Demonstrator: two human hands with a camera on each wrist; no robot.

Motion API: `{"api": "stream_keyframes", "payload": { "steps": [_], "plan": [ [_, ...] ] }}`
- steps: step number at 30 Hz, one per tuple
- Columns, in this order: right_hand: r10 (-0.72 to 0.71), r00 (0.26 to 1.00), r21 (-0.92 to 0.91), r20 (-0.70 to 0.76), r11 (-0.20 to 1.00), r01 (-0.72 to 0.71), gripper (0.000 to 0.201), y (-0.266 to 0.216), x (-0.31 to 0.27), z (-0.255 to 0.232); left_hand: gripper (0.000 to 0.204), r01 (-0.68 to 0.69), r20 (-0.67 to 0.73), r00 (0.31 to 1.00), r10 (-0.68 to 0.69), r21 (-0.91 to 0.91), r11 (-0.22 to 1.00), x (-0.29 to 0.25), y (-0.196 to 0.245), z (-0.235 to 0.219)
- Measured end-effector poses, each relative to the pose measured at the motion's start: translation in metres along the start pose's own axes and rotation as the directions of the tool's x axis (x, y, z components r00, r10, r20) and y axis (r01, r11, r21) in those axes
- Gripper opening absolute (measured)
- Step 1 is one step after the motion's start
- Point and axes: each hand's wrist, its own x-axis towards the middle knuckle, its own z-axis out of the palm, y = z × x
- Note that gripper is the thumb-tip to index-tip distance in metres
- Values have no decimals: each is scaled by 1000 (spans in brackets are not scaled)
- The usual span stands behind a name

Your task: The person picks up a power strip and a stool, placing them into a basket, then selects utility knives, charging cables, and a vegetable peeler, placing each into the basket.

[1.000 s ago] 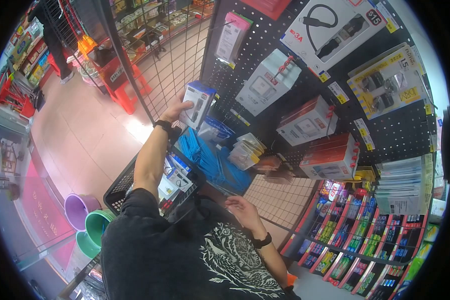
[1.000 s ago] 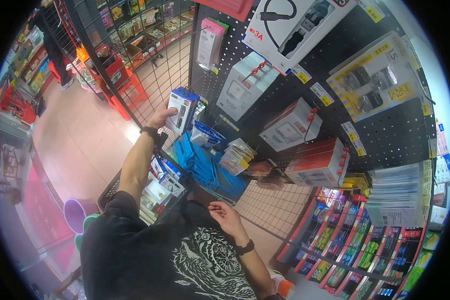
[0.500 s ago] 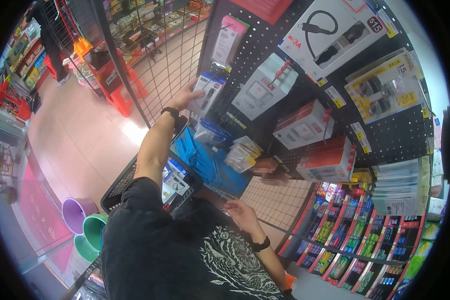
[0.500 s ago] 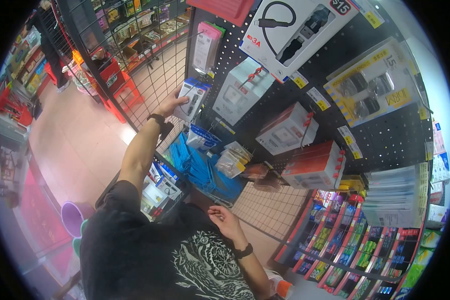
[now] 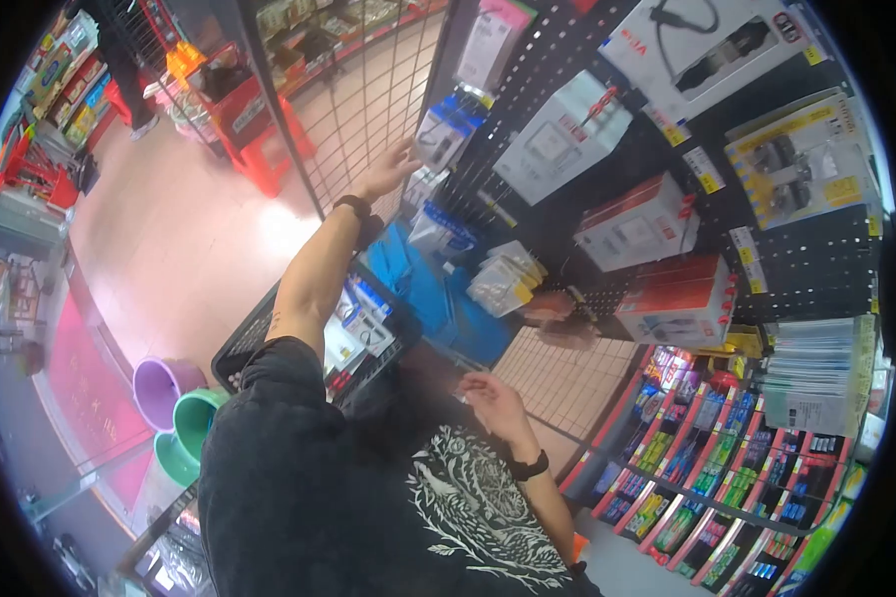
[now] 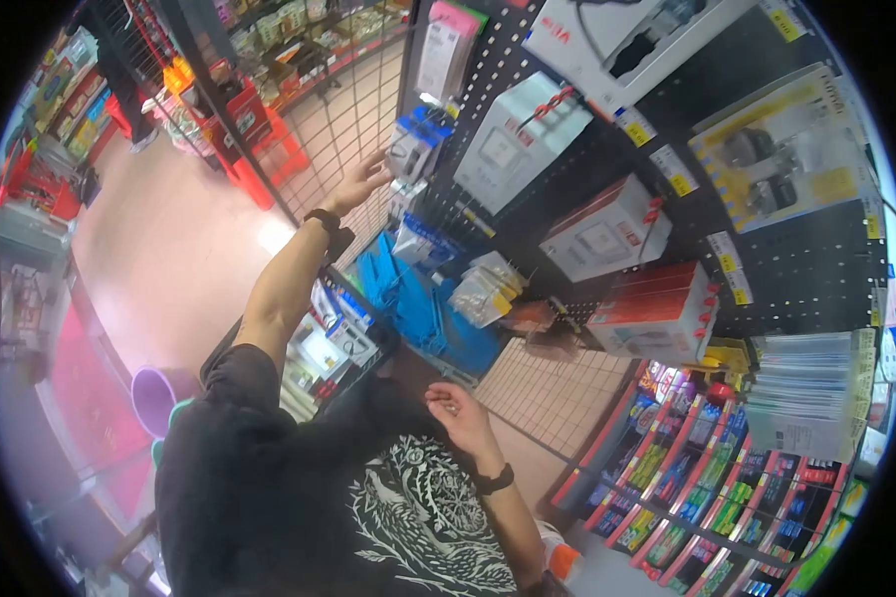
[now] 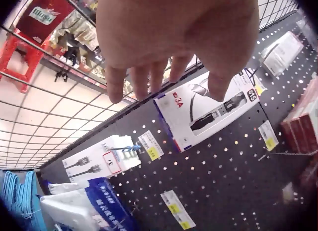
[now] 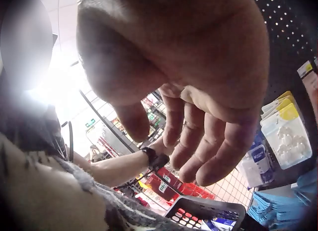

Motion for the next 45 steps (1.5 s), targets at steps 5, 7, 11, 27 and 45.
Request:
{"api": "stream_keyframes", "payload": {
  "steps": [5,7,11,27,45],
  "plan": [
    [-31,998,6,49,1000,31,30,5,-2,6,62,231,-71,972,-224,122,965,-110,-27,-18],
    [-4,999,49,43,999,2,31,0,0,6,45,364,-33,931,-363,127,923,-157,-45,-30],
    [18,998,40,62,999,-21,31,-2,1,7,35,565,-165,824,-542,295,770,-253,-94,-33],
    [34,999,-162,36,986,-27,35,-3,-13,19,71,714,-147,616,-774,519,470,-319,-243,59],
    [-324,946,-517,13,808,283,55,-57,29,42,52,-15,222,974,48,-147,989,-238,182,79]
  ]
}}
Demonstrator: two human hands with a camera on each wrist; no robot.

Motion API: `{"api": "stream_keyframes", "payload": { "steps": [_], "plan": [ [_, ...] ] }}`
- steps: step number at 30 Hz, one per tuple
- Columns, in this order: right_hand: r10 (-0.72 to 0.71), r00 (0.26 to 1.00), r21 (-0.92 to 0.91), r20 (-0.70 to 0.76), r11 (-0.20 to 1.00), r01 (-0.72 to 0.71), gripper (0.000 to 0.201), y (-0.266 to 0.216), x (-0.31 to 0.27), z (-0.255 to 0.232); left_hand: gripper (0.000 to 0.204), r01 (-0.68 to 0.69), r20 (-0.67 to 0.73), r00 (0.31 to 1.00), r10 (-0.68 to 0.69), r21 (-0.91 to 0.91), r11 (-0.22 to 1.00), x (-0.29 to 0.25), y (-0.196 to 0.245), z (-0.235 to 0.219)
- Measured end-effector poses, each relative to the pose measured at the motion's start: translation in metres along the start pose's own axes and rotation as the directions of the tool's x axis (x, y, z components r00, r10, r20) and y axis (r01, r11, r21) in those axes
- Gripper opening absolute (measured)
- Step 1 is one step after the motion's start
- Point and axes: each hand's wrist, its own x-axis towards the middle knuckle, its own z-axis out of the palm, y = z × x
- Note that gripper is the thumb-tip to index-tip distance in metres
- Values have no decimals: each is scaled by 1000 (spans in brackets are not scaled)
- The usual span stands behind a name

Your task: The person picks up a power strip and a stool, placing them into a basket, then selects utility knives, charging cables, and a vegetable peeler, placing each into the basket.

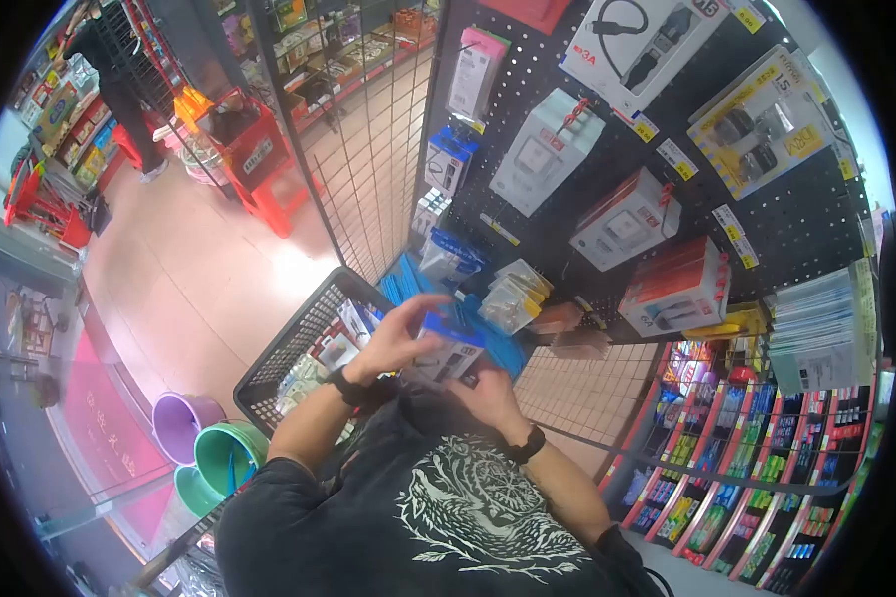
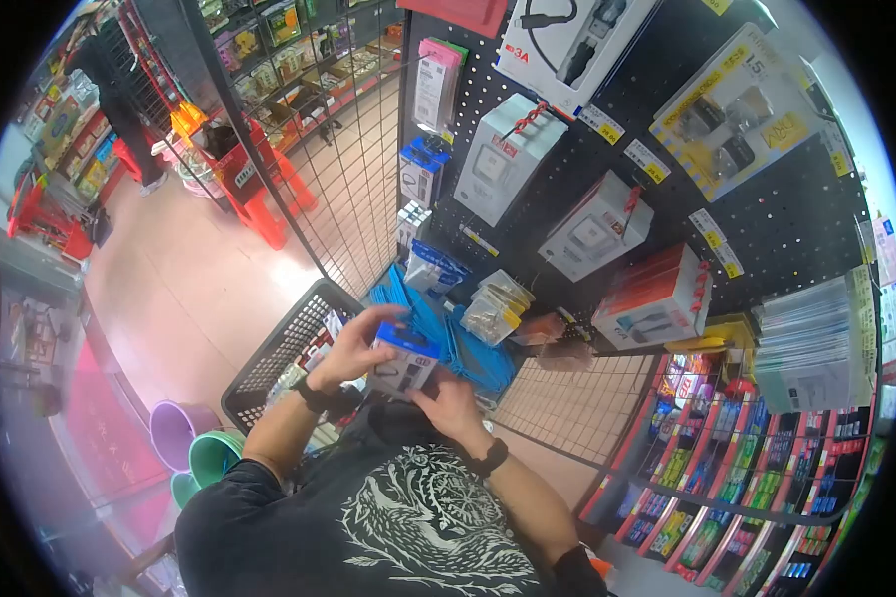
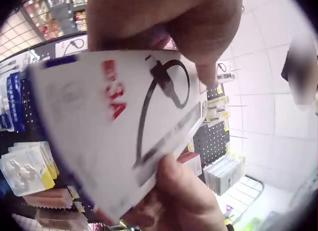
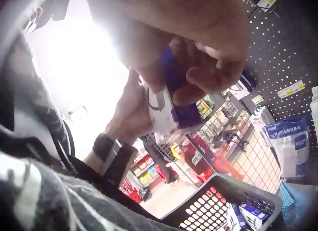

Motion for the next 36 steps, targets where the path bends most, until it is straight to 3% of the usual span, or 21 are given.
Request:
{"api": "stream_keyframes", "payload": {
  "steps": [1,2,3,5,7,8,9,10,12,13,16,19,22,30,35,36],
  "plan": [
    [98,995,69,-24,993,-97,56,-5,0,-3,53,2,-125,991,-38,-275,961,0,-3,9],
    [91,995,68,-27,994,-89,56,-7,-1,-6,61,94,-60,991,-119,-316,944,-1,-23,13],
    [132,989,145,-71,982,-121,53,-9,0,-11,59,217,-33,974,-222,-119,969,-3,-26,12],
    [171,977,226,-124,964,-140,50,-12,2,-19,59,202,-69,974,-215,-158,967,-4,-26,11],
    [116,958,269,-261,962,-44,40,-13,-5,-20,58,140,-228,958,-173,-153,978,6,-47,-5],
    [118,958,271,-261,961,-45,40,-10,-7,-19,55,125,-354,921,-166,-134,983,18,-38,-15],
    [128,958,356,-256,934,-29,36,-6,-9,-19,51,81,-407,900,-155,-193,978,35,-56,-34],
    [136,959,438,-248,899,-15,33,-1,-11,-18,47,110,-419,874,-245,-321,941,50,-57,-50],
    [124,974,419,-188,907,-35,33,15,-19,-11,51,-35,-453,890,-43,-162,986,78,-81,-84],
    [112,985,396,-132,917,-51,32,20,-23,-9,49,-2,-458,888,-34,-77,997,90,-73,-92],
    [95,995,381,9,920,-91,30,23,-31,-11,50,-49,-472,881,24,-40,998,114,-104,-114],
    [134,991,398,-3,909,-122,27,23,-34,-13,54,-4,-379,925,26,59,998,125,-109,-123],
    [145,989,370,-8,920,-131,27,22,-37,-18,56,-38,-326,945,14,-68,997,125,-103,-125],
    [156,988,374,0,916,-145,27,25,-41,-20,58,-70,-300,953,27,-135,988,143,-128,-135],
    [157,987,381,43,910,-162,27,26,-42,-18,52,27,-234,972,-25,5,1000,189,-114,-130],
    [155,987,367,33,917,-156,27,27,-42,-18,51,-28,-230,973,32,21,999,200,-124,-130]
  ]
}}
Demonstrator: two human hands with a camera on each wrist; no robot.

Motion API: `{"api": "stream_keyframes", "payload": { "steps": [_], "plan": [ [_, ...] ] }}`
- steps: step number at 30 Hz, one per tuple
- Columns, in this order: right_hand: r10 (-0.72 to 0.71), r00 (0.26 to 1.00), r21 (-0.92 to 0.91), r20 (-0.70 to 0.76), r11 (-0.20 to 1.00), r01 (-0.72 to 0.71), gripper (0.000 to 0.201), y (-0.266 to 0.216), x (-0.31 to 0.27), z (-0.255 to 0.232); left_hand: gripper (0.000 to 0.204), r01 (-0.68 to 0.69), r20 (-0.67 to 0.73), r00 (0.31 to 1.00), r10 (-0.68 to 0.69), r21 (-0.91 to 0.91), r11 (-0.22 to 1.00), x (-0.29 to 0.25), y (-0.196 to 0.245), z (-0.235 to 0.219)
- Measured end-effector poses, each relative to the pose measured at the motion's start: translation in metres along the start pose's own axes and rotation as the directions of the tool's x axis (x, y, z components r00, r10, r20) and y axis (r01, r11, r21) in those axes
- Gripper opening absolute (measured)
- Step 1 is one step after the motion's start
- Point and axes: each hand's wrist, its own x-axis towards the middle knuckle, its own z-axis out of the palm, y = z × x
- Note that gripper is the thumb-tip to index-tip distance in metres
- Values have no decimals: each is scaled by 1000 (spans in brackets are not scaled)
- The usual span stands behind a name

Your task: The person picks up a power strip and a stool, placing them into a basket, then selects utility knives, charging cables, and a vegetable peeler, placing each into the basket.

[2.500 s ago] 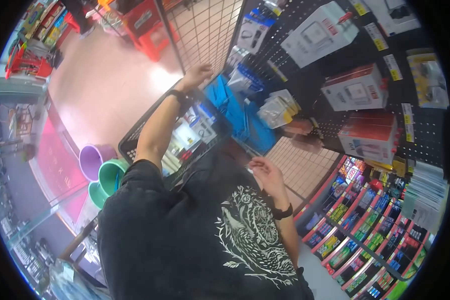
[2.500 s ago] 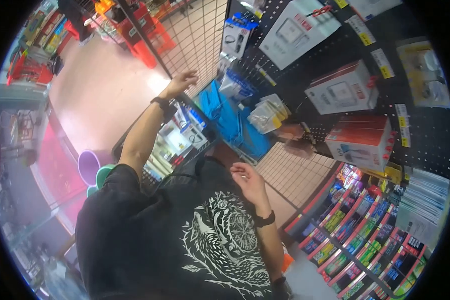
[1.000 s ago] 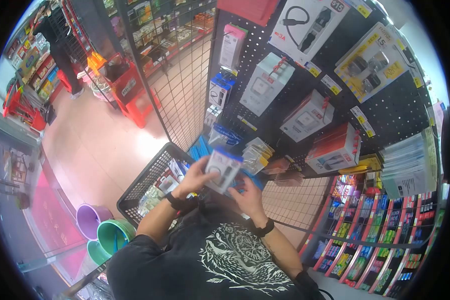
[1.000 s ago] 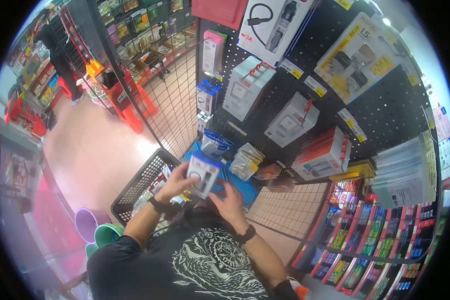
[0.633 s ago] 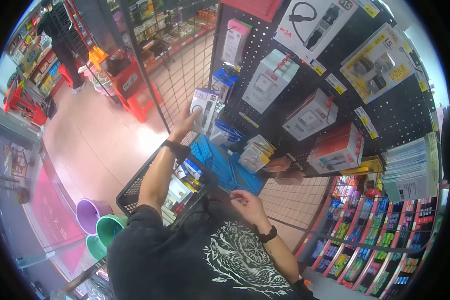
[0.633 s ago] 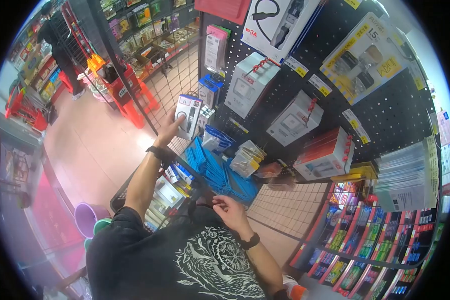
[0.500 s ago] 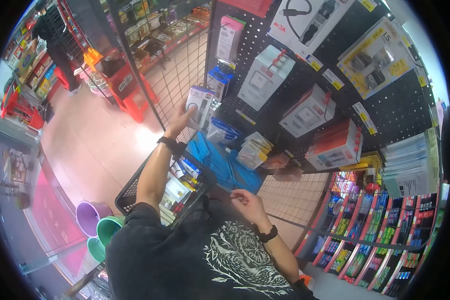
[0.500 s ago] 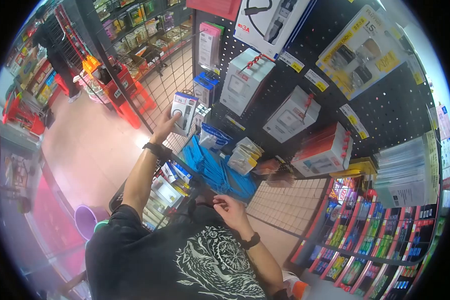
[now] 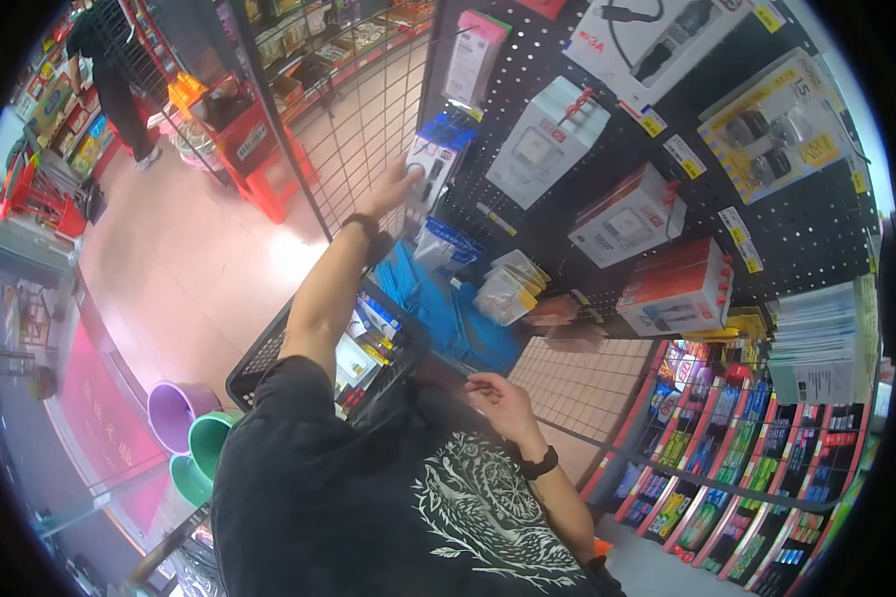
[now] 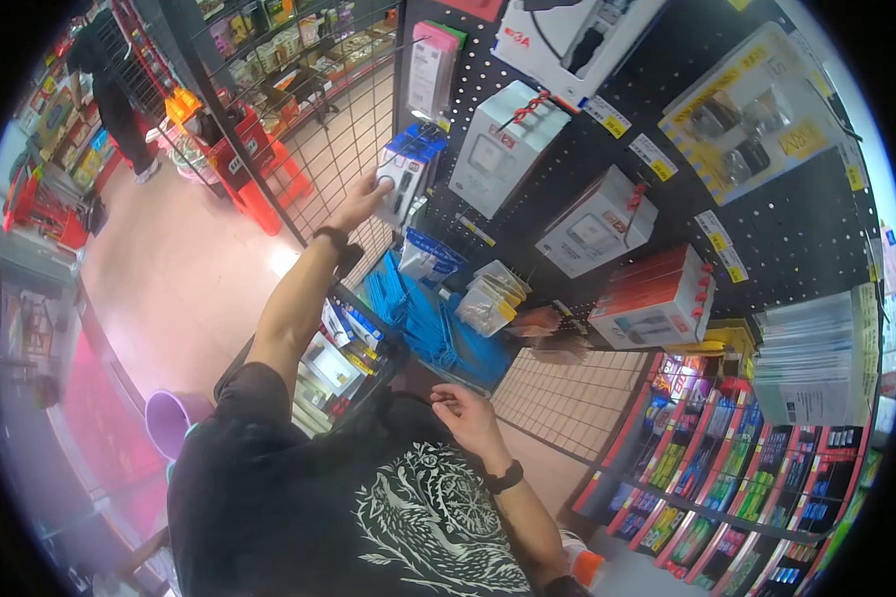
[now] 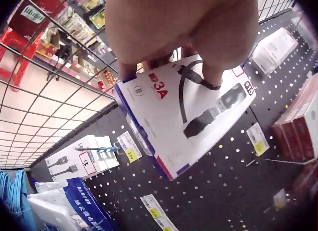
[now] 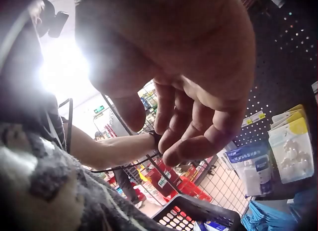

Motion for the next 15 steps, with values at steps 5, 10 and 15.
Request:
{"api": "stream_keyframes", "payload": {
  "steps": [5,10,15],
  "plan": [
    [34,999,-28,2,999,-34,27,3,-1,0,55,-93,-31,994,107,296,951,22,-48,-5],
    [58,997,43,-57,998,-55,27,17,-1,1,46,228,-286,949,-129,346,910,-47,-58,3],
    [123,991,60,-46,991,-120,27,20,1,1,30,303,-224,948,-224,436,847,-158,-132,-12]
  ]
}}
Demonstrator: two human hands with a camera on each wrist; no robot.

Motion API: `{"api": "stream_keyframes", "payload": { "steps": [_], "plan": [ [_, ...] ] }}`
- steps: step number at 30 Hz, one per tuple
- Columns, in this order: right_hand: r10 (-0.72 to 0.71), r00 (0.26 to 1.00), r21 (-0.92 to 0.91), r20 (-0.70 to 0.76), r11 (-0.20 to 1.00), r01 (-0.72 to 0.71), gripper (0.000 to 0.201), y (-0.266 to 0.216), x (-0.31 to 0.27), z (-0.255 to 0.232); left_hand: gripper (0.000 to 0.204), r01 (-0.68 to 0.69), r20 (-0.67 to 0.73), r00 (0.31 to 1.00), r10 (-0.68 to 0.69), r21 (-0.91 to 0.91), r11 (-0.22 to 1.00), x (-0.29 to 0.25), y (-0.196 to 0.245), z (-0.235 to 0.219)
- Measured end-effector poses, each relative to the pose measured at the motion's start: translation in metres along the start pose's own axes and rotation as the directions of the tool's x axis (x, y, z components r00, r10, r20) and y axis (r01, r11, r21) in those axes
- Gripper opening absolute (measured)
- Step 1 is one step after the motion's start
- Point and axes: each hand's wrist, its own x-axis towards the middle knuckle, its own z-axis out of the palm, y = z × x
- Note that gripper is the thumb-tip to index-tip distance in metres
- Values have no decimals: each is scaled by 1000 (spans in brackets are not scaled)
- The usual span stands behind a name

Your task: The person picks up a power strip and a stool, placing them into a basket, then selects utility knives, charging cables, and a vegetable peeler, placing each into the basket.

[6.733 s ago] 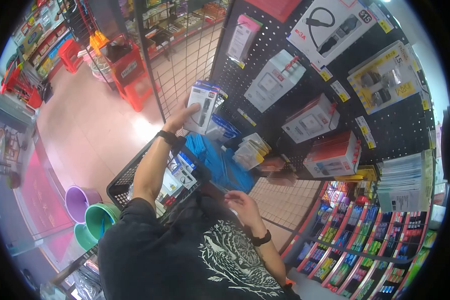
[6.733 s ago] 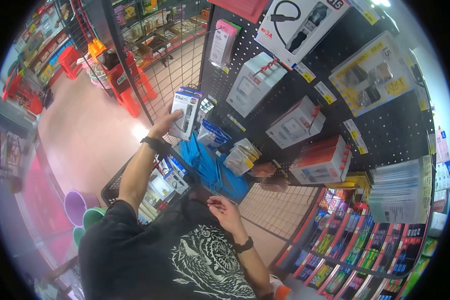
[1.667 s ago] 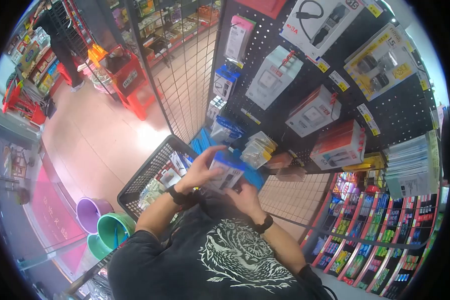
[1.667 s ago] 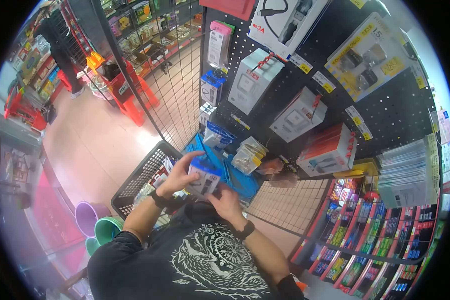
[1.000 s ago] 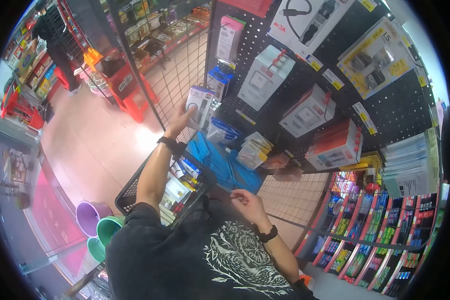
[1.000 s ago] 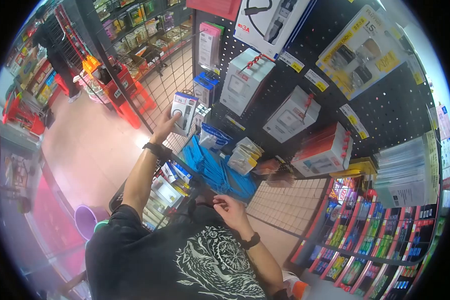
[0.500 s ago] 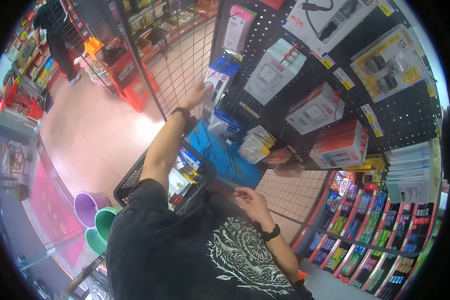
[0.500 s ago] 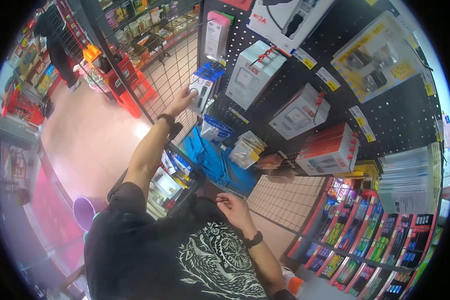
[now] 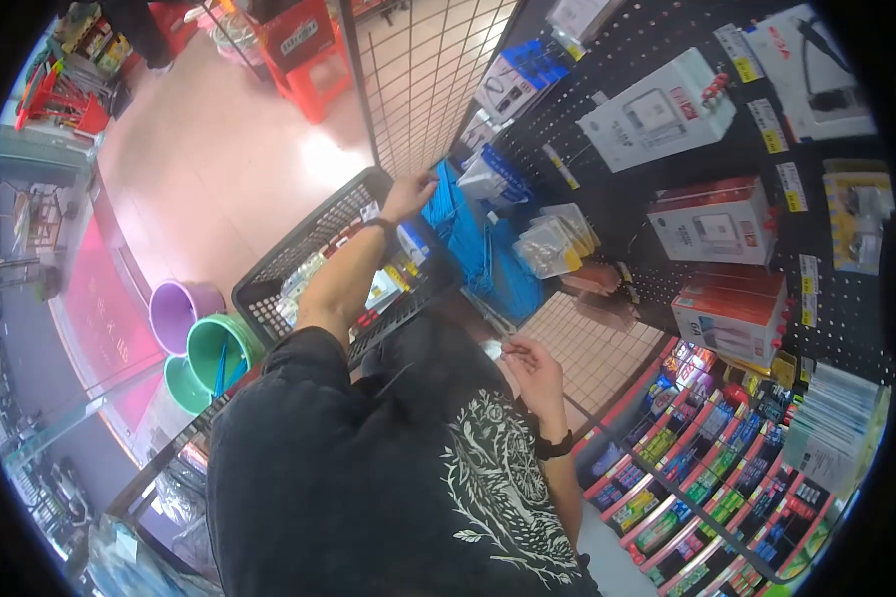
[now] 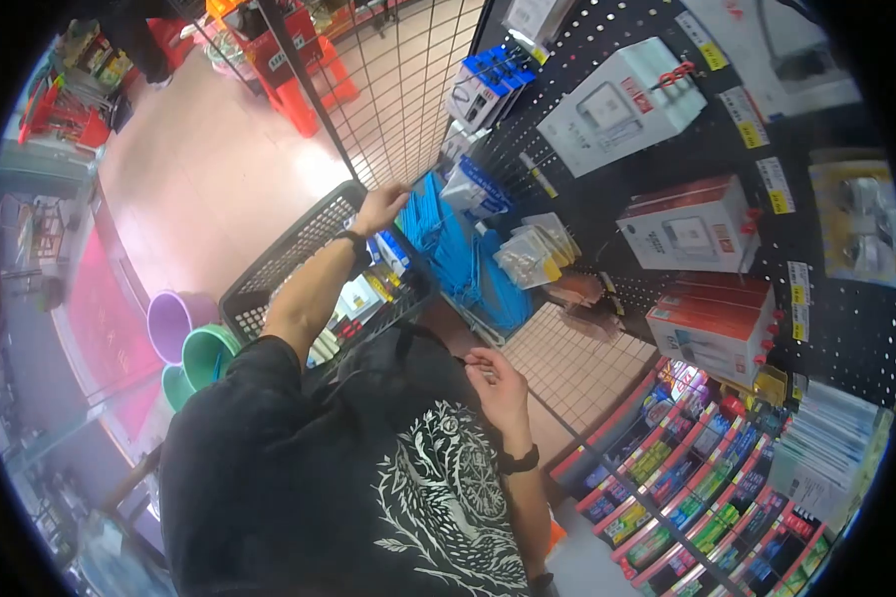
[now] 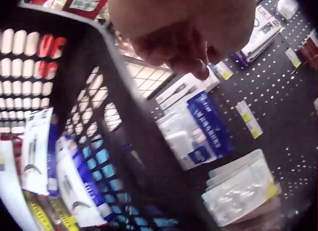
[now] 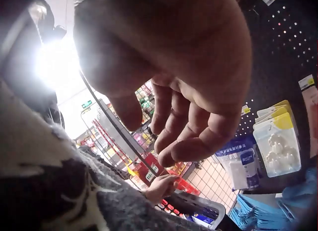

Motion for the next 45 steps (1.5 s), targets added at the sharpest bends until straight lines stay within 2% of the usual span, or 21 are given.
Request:
{"api": "stream_keyframes", "payload": {
  "steps": [1,2,6,8,10,11,13,16,17,22,24,25,28,29,34,36,39,40,42,43,45],
  "plan": [
    [14,1000,-14,12,1000,-14,28,-4,1,1,29,-13,-98,995,24,110,994,-17,-23,3],
    [27,999,-17,24,1000,-26,28,-3,3,1,29,42,-183,983,-28,75,996,-39,-25,0],
    [30,997,-19,67,999,-28,29,-6,11,2,36,408,-300,878,-374,61,911,-90,-86,4],
    [32,996,-20,87,999,-31,30,-9,14,3,41,508,-255,844,-471,105,855,-102,-129,10],
    [77,992,-31,102,997,-74,29,-12,17,5,54,669,-154,732,-664,346,657,-110,-153,22],
    [86,991,-58,102,995,-81,29,-12,18,5,54,671,-154,731,-664,333,662,-110,-177,36],
    [84,991,-66,101,995,-77,29,-11,18,6,75,749,-78,656,-750,181,637,-107,-219,65],
    [112,991,-104,78,989,-104,29,-14,15,5,81,702,-33,711,-703,108,704,-99,-164,53],
    [107,991,-111,77,989,-98,29,-14,15,5,88,643,-76,765,-640,155,750,-94,-165,57],
    [107,993,-126,51,987,-100,28,-21,13,9,88,709,49,697,-715,101,698,-70,-126,63],
    [106,993,-136,43,986,-99,28,-22,12,11,84,683,-107,702,-705,384,622,-72,-80,58],
    [101,994,-145,39,985,-94,28,-23,12,11,84,614,-118,754,-646,474,630,-70,-88,68],
    [144,989,-117,14,983,-142,28,-20,7,11,84,590,-154,784,-602,485,645,-61,-97,82],
    [143,990,-121,10,983,-141,28,-18,6,9,84,615,-119,758,-642,458,641,-60,-78,70],
    [152,988,-155,-39,976,-156,28,-15,1,10,62,588,-121,771,-625,512,626,-60,-94,68],
    [148,988,-141,-34,978,-152,29,-14,0,9,46,520,-105,819,-563,549,654,-57,-103,63],
    [147,989,-144,-17,978,-148,28,-11,-3,8,34,530,-20,803,-596,483,697,-45,-114,54],
    [137,991,-152,-13,979,-137,28,-10,-3,9,28,479,-65,845,-531,535,696,-45,-121,58],
    [130,991,-139,0,982,-129,28,-10,-2,10,32,454,-52,853,-520,565,689,-44,-114,53],
    [119,993,-130,9,985,-117,28,-10,-1,12,32,453,-52,853,-520,570,686,-32,-150,76],
    [131,991,-107,24,986,-128,28,-13,0,14,38,678,-54,692,-720,392,622,-53,-225,112]
  ]
}}
